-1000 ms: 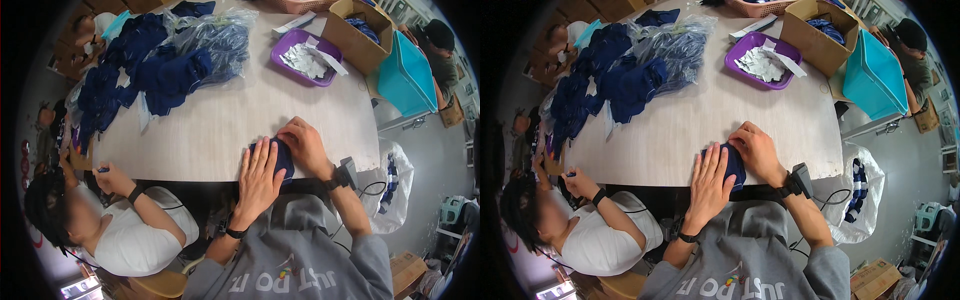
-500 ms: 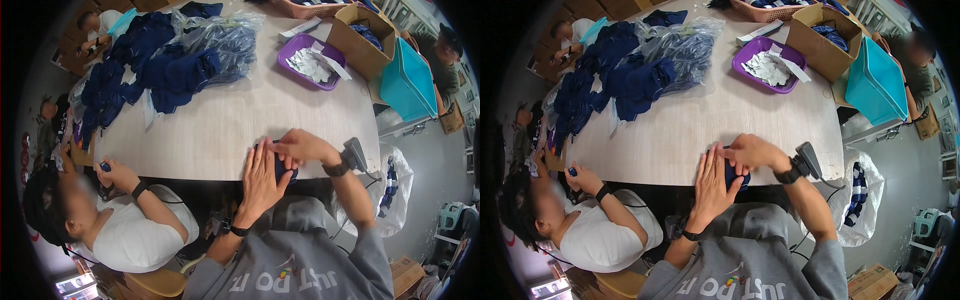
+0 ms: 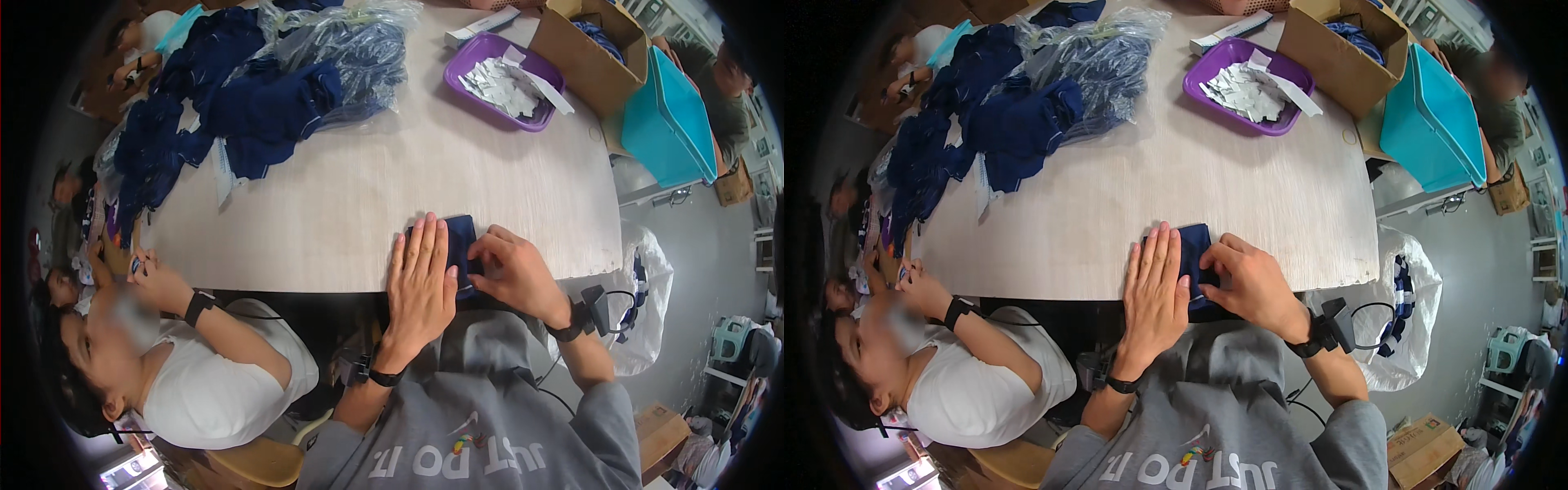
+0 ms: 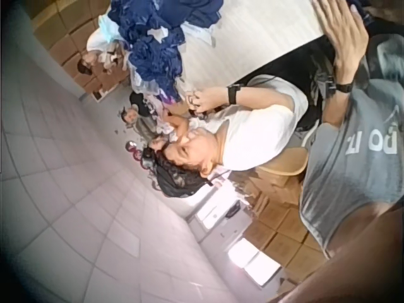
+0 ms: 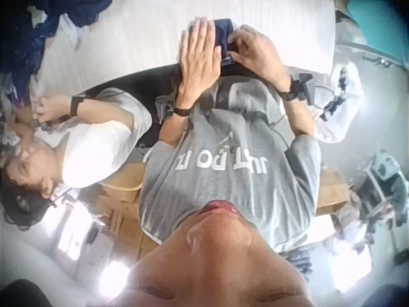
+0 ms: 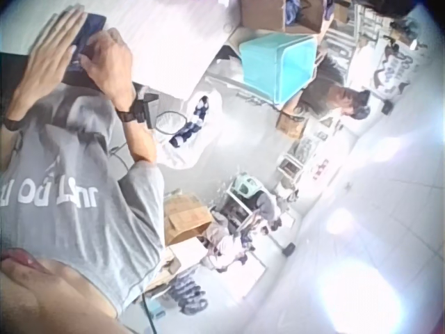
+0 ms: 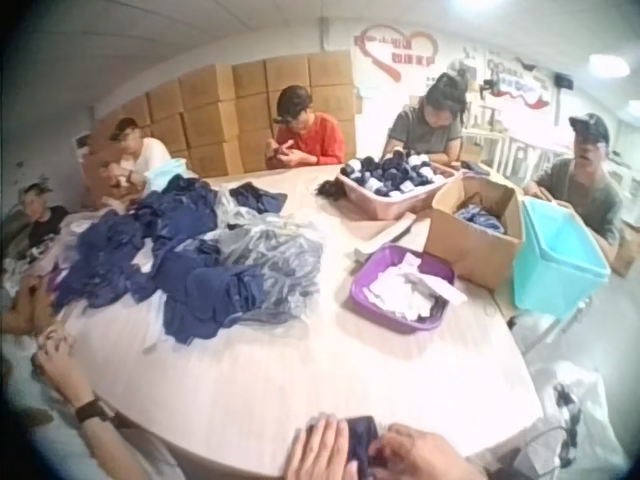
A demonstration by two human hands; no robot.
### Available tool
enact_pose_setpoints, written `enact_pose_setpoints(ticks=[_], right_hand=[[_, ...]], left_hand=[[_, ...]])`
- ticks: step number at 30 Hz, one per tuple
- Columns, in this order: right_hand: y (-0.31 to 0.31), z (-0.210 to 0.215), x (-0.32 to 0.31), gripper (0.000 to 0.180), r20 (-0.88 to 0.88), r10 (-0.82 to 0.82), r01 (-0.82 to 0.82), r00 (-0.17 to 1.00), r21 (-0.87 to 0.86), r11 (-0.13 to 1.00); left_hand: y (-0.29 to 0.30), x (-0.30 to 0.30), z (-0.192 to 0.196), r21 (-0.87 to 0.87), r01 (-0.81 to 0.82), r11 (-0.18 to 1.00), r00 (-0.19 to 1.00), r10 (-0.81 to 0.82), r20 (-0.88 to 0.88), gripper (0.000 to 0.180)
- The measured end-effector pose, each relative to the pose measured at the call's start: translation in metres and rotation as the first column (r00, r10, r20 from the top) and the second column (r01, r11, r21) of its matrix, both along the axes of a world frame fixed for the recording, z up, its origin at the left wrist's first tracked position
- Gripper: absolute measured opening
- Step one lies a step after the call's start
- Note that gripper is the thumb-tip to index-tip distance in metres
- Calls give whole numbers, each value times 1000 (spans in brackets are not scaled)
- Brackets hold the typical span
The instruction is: Applying labels and folding blue textile pouches or sleeves for packaging.
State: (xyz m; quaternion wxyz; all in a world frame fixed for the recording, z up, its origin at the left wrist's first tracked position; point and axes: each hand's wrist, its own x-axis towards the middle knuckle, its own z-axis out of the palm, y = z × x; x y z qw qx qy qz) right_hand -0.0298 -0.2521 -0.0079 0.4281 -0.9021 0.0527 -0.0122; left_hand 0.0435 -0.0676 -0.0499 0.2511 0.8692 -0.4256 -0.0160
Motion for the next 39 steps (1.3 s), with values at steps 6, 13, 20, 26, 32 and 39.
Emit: enact_pose_setpoints(ticks=[6, 13, 20, 26, 32, 39], right_hand=[[6, -4, -5, 33, 52, -34, 35, 998, -21, 999], [19, -14, -8, 23, 89, -133, 145, 987, -138, 980], [22, -20, -13, 17, 228, -99, 144, 969, -191, 971], [16, -32, -23, 20, 209, -226, 250, 951, -93, 964], [8, -23, -15, 16, 151, -167, 178, 974, -62, 982], [-1, -9, 34, 14, 321, -240, 233, 916, 60, 971]], left_hand=[[-1, -1, -2, 37, -5, 999, 1000, 5, 7, 64], [-2, -2, -1, 48, -12, 999, 1000, 12, -3, 62], [-2, -2, 0, 59, -24, 998, 1000, 25, -16, 61], [-2, 0, -2, 31, -4, 1000, 1000, 4, 1, 57], [-1, 1, 0, 11, 1, 1000, 1000, -1, -5, 61], [-1, 0, 0, 31, 29, 999, 999, -30, 36, 56]])
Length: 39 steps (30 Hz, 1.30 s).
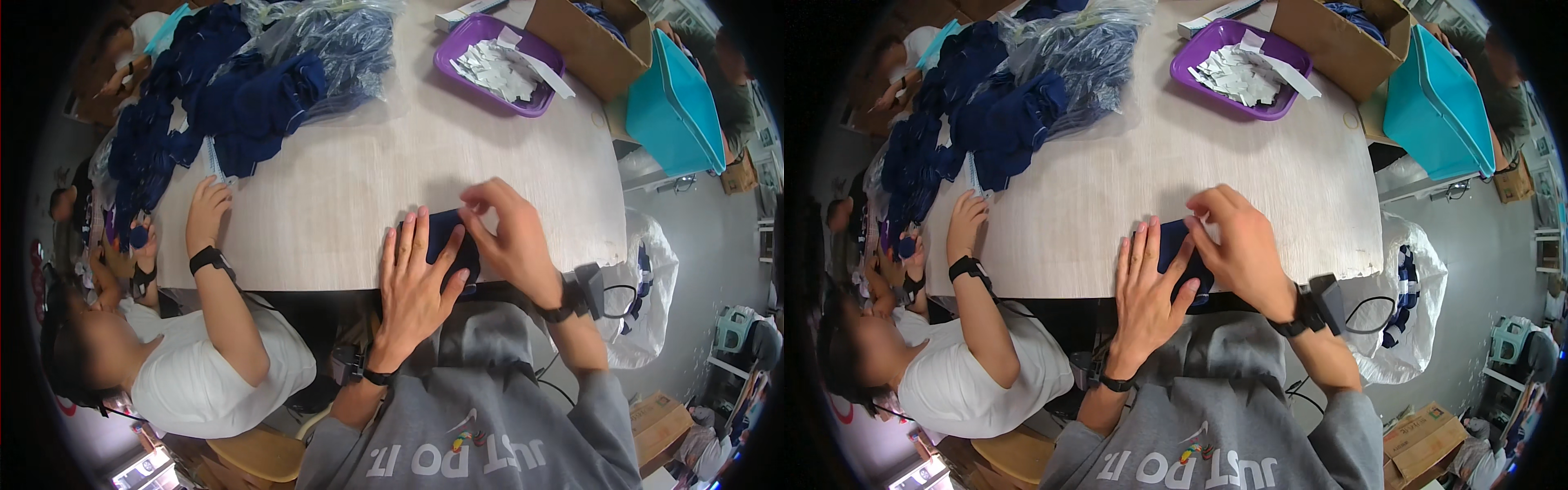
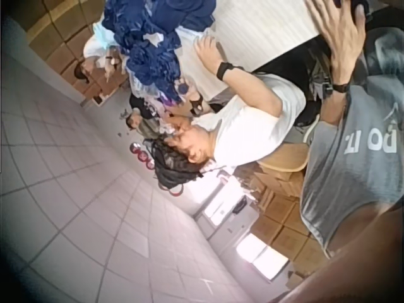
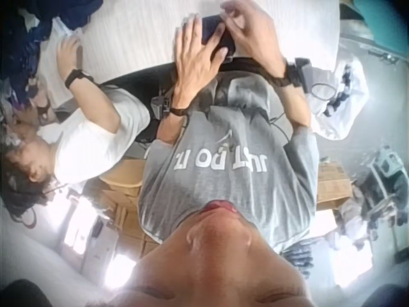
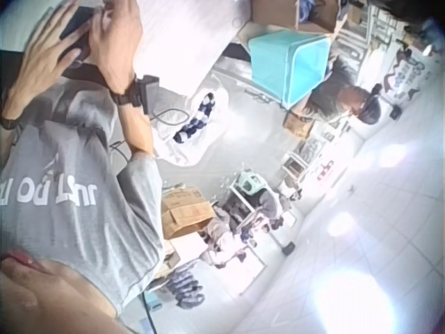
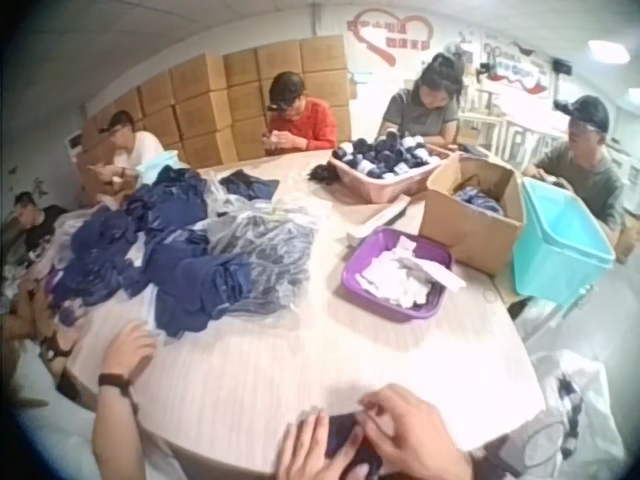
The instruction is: Applying labels and folding blue textile pouches or sleeves for packaging.
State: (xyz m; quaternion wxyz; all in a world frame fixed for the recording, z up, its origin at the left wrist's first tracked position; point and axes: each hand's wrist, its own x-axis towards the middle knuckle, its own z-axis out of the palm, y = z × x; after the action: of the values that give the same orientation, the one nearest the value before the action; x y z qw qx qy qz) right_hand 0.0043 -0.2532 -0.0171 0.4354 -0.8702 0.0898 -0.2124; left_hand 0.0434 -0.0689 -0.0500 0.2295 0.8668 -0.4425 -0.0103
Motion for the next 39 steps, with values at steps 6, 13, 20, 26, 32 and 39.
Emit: enact_pose_setpoints(ticks=[6, 13, 20, 26, 32, 39], right_hand=[[-6, -29, 20, 7, -158, 36, -82, 987, -292, 953], [-9, -29, 22, 15, -168, 78, -126, 983, -295, 947], [-9, 0, 45, 44, -288, 320, -379, 903, -181, 907], [-7, 6, 73, 42, -493, 475, -612, 728, -156, 775], [5, -1, 102, 43, -357, 469, -553, 808, -187, 812], [39, 24, 104, 34, -158, 304, -337, 939, -254, 907]], left_hand=[[6, 0, -6, -47, 74, 996, 997, -74, 3, 46], [11, -3, -8, -170, 120, 978, 992, -110, 67, 43], [15, -19, 3, -369, 196, 908, 980, -169, 104, 32], [30, -14, -10, -345, 189, 920, 980, -156, 119, 30], [49, 10, -5, -350, 37, 936, 998, -18, 57, 35], [57, 20, -14, -393, 72, 917, 997, -83, -10, 40]])
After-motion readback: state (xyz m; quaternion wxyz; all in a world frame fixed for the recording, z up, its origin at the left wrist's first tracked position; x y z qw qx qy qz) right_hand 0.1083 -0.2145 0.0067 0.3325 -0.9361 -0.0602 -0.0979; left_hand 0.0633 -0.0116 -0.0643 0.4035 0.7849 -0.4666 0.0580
